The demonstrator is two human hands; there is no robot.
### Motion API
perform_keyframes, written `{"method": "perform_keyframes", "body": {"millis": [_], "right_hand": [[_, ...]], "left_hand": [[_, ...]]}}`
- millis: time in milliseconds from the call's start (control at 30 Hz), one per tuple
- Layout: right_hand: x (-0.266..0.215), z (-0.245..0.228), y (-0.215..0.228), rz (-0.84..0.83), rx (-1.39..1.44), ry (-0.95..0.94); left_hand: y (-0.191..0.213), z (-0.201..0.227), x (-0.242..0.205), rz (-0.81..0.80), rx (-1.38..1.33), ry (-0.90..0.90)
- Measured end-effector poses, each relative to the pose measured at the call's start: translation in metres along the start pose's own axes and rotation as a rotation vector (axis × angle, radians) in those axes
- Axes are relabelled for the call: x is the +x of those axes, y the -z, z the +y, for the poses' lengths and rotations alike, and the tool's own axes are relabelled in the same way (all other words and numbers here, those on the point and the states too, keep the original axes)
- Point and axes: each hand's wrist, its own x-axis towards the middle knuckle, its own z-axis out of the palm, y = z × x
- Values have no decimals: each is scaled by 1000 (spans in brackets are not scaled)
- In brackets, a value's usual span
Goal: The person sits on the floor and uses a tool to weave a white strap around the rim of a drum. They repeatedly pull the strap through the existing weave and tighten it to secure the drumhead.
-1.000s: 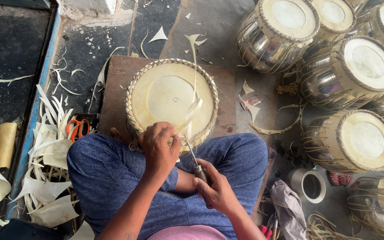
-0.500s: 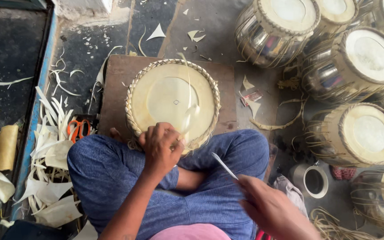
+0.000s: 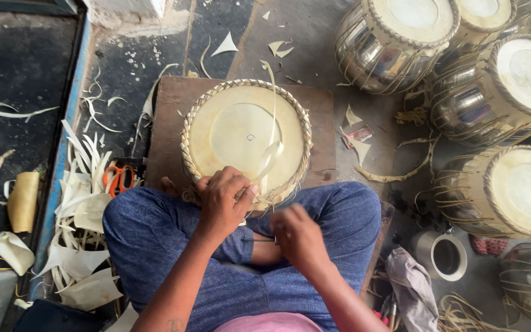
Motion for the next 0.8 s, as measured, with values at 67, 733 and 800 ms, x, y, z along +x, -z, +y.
{"method": "perform_keyframes", "body": {"millis": [67, 733, 800], "right_hand": [[13, -20, 12, 116, -44, 136], [-6, 10, 28, 217, 339, 251], [-10, 12, 24, 215, 344, 231]], "left_hand": [[-1, 0, 0, 5, 5, 10], [6, 11, 10, -81, 41, 52], [5, 11, 8, -85, 31, 59]]}}
